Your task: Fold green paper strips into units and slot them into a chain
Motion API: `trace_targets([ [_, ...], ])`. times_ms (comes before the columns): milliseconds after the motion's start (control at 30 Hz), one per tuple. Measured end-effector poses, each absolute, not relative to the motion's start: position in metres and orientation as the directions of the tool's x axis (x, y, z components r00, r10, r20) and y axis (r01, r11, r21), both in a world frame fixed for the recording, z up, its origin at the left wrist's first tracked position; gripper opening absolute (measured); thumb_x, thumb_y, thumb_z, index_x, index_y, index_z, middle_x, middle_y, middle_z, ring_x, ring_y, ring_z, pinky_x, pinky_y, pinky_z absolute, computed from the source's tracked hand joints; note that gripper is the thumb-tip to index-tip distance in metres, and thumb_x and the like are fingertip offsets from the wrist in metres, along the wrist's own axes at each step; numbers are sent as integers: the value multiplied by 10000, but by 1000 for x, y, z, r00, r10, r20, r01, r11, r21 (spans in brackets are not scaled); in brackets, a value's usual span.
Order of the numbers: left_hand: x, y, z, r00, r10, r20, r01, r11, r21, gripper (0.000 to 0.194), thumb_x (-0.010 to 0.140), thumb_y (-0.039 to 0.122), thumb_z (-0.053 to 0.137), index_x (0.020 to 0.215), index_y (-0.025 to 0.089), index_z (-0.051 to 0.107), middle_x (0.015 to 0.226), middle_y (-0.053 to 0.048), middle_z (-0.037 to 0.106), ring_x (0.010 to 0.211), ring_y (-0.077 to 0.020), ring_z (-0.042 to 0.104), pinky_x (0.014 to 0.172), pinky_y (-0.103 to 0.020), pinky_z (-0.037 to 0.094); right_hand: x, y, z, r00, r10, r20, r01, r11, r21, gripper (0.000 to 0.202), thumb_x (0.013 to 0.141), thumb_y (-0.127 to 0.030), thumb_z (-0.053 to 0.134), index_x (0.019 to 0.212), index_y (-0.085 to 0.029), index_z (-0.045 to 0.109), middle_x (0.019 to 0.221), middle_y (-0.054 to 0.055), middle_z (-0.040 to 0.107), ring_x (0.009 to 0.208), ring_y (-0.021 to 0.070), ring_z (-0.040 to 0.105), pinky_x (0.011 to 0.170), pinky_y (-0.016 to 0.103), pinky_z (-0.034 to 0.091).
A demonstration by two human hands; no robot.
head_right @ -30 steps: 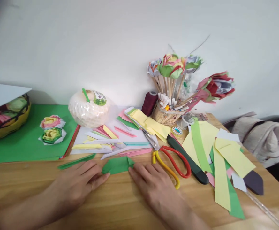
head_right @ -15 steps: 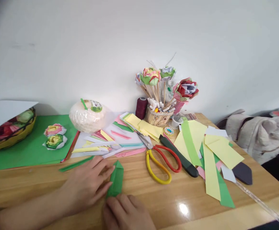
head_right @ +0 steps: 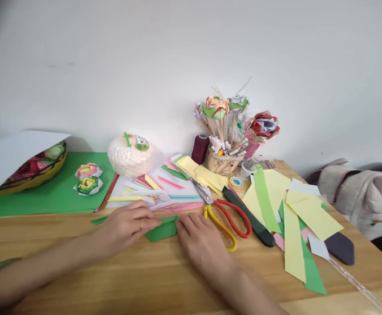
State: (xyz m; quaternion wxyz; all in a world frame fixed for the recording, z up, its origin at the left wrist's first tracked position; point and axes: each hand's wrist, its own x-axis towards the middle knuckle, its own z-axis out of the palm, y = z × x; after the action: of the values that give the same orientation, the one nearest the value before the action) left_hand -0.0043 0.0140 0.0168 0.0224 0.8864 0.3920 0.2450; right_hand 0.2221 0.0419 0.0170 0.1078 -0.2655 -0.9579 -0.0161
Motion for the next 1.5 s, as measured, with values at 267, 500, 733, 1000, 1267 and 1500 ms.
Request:
trace_targets([
  [267,-12,-2,4,469,786,403,758,-592,272,238,899,116,380,1002,151,592,927,-53,632,886,-166,582,763,-268,495,215,42,25,-862,471,186,486,873,41,185,894,-115,418,987,-113,578,820,77,595,732,189,527,634,312,435],
  [500,-11,2,10,427,884,190,781,-466,416,219,898,173,392,877,180,610,858,-24,596,785,-144,572,686,-236,472,211,45,28,-890,439,122,449,891,68,103,830,-78,501,870,-122,585,816,60,577,706,188,504,599,309,430],
  [733,-15,6,-4,450,864,225,789,-502,355,205,937,211,378,926,186,582,900,-5,613,805,-128,574,694,-226,477,213,44,27,-893,422,153,435,899,58,228,858,-59,400,991,-77,584,826,94,580,731,205,524,625,337,470],
  [1000,-17,3,10,643,709,291,707,-695,133,223,894,191,405,847,128,614,843,-62,599,809,-192,564,691,-300,518,210,43,28,-877,444,182,460,886,58,189,873,-117,418,918,-107,602,767,68,574,706,199,543,610,325,479],
  [1267,-14,4,5,654,627,424,701,-713,-28,318,929,111,286,878,107,600,719,-50,592,670,-166,559,593,-265,493,209,46,27,-886,394,243,422,904,74,277,890,-77,340,1009,-80,590,781,79,601,681,180,550,595,296,466],
  [1500,-18,10,4,560,756,338,706,-649,284,236,908,171,423,739,167,588,772,-7,602,720,-139,540,644,-231,474,211,52,16,-804,530,269,464,842,-275,197,917,-173,416,912,-150,611,786,48,597,711,161,558,622,278,472],
])
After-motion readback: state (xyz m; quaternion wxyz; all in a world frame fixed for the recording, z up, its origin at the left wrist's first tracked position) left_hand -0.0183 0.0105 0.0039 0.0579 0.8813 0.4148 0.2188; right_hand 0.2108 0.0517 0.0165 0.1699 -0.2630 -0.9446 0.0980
